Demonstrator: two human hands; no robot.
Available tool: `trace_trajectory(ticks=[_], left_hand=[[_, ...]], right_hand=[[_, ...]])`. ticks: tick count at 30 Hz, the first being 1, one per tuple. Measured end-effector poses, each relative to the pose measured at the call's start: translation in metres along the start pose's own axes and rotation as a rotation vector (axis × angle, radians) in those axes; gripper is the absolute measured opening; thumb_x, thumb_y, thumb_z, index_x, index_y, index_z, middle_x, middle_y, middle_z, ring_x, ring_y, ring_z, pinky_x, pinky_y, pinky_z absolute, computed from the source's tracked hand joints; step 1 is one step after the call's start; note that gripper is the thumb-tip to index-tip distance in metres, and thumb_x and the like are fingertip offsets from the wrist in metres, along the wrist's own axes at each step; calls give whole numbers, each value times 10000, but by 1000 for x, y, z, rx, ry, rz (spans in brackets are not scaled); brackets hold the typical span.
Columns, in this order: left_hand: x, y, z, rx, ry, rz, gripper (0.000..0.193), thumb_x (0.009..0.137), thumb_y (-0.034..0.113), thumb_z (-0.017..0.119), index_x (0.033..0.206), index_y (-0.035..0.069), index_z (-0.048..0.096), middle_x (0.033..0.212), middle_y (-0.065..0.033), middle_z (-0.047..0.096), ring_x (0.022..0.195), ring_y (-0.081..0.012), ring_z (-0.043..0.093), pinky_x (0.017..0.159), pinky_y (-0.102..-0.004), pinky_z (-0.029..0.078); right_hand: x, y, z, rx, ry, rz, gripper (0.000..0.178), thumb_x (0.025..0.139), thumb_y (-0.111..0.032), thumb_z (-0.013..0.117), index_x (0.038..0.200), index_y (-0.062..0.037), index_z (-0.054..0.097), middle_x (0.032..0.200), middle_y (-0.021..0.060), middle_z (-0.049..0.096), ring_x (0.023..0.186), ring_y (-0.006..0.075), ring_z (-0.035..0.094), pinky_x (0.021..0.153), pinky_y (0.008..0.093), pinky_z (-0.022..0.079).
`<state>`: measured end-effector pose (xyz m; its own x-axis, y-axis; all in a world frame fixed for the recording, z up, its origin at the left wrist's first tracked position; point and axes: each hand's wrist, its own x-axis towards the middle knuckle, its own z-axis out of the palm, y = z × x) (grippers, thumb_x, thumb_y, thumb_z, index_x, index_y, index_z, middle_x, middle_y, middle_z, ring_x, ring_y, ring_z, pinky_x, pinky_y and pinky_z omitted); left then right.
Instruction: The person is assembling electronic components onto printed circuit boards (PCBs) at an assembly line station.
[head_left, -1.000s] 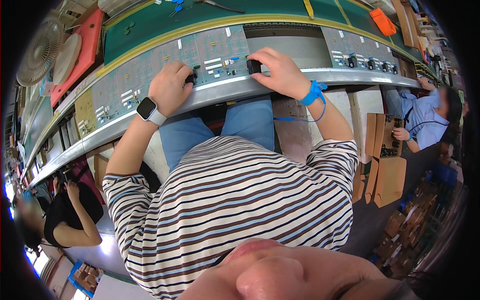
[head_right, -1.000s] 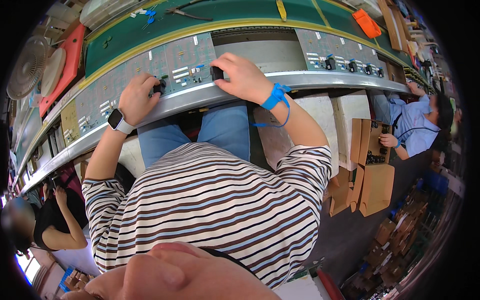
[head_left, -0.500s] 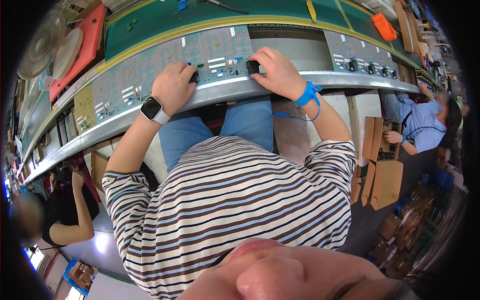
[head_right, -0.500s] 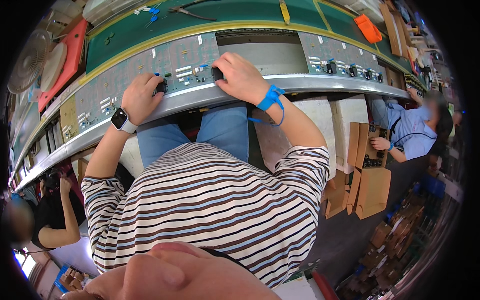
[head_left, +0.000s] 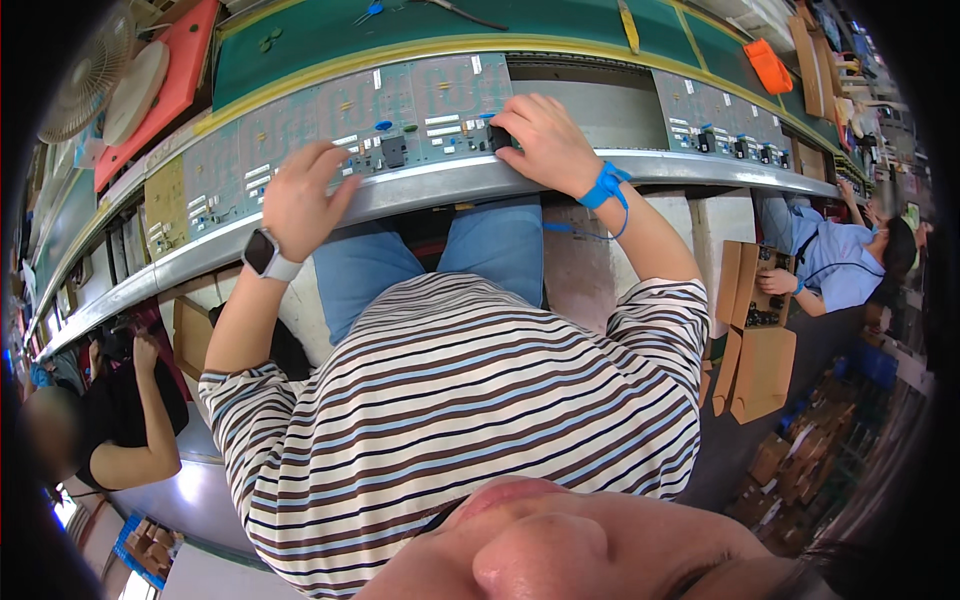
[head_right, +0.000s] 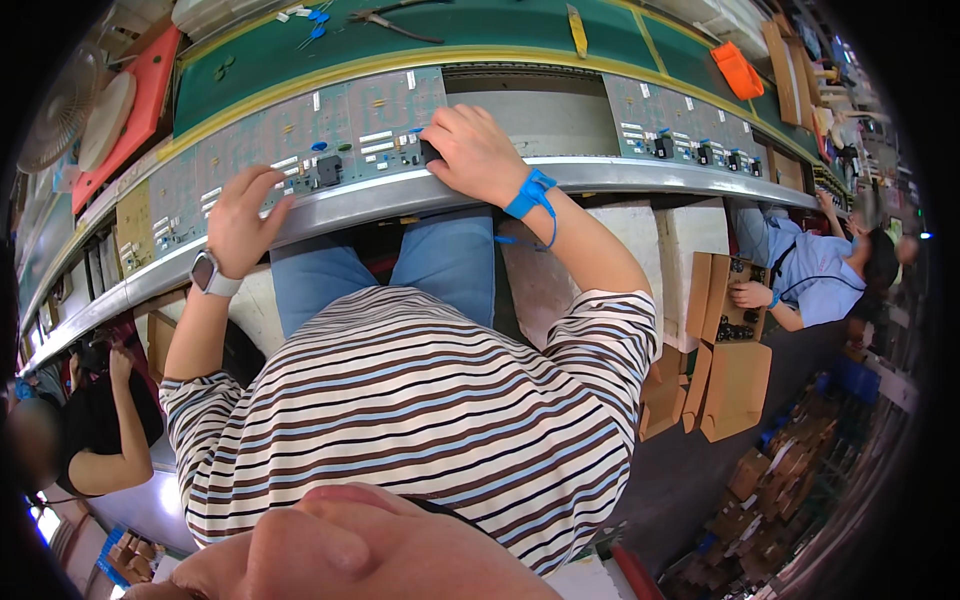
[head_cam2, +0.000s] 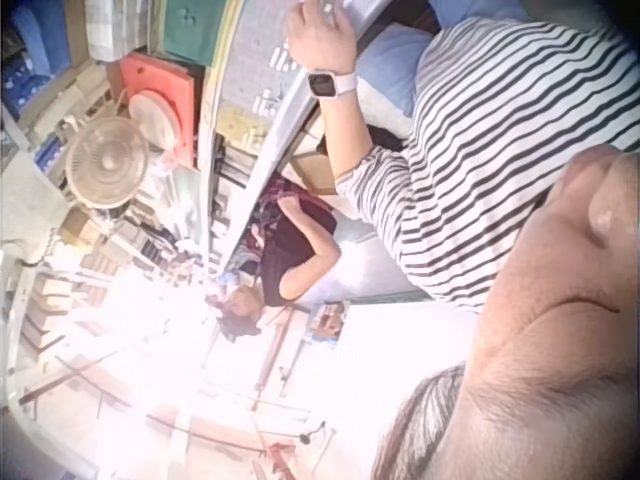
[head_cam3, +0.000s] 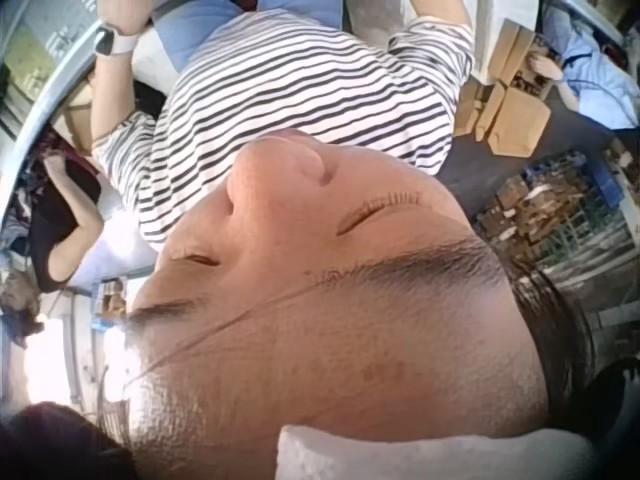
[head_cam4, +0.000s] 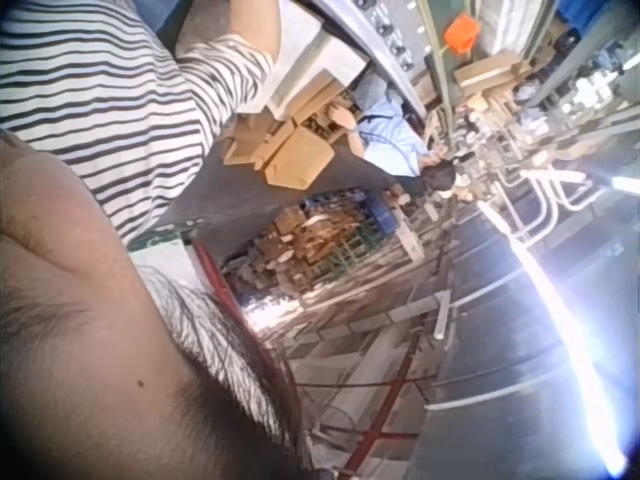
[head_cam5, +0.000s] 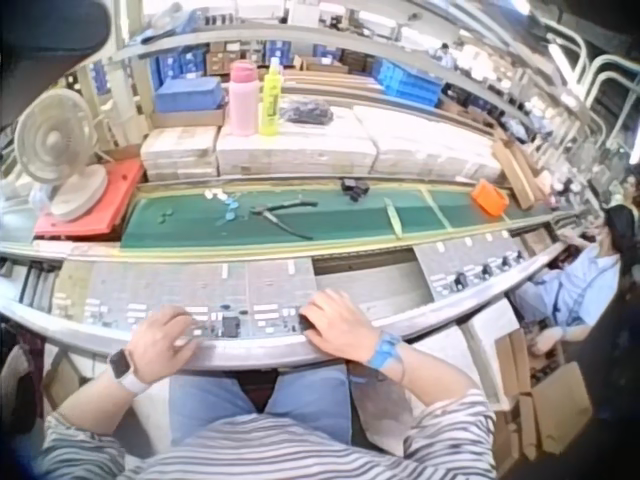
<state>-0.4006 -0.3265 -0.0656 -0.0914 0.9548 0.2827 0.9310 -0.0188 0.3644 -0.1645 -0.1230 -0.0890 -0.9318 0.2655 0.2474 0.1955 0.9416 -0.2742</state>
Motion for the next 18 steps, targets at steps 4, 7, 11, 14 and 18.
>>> trace_trajectory(ticks=[4, 7, 11, 14, 18], left_hand=[[-28, -29, -15, 67, 93, -93, 224, 751, 172, 654, 935, 54, 605, 959, -108, 597, 862, -299, 578, 738, -362, 473], [-52, -51, -30, 76, 125, -273, 209, 766, 175, 649, 928, 49, 608, 953, -114, 603, 872, -304, 575, 746, -361, 467], [-83, -75, -38, 135, 177, -381, 199, 778, 169, 640, 927, 41, 607, 948, -116, 607, 870, -309, 572, 748, -360, 461], [-87, -71, -40, 175, 197, -408, 197, 782, 159, 634, 932, 35, 604, 959, -116, 608, 874, -306, 569, 756, -366, 456], [-86, -66, -24, 117, 252, -278, 221, 774, 139, 626, 957, 23, 585, 1005, -129, 599, 942, -310, 550, 819, -372, 438]], right_hand=[[0, 0, 1, -34, 1, -4, 339, 629, -122, 702, 938, -51, 583, 928, 70, 532, 896, 258, 508, 802, 368, 402], [1, -2, -1, -21, -11, -7, 346, 627, -125, 706, 941, -51, 584, 935, 73, 534, 902, 264, 508, 804, 369, 402], [3, -6, -2, -47, -19, 4, 354, 632, -134, 710, 954, -55, 585, 936, 77, 537, 911, 269, 508, 803, 370, 401], [0, -6, -2, -53, -22, 18, 354, 643, -143, 708, 962, -55, 586, 936, 80, 538, 917, 269, 507, 803, 371, 400], [2, -12, -4, -54, -43, 39, 333, 672, -161, 695, 968, -54, 586, 931, 82, 538, 920, 269, 506, 809, 373, 396]])
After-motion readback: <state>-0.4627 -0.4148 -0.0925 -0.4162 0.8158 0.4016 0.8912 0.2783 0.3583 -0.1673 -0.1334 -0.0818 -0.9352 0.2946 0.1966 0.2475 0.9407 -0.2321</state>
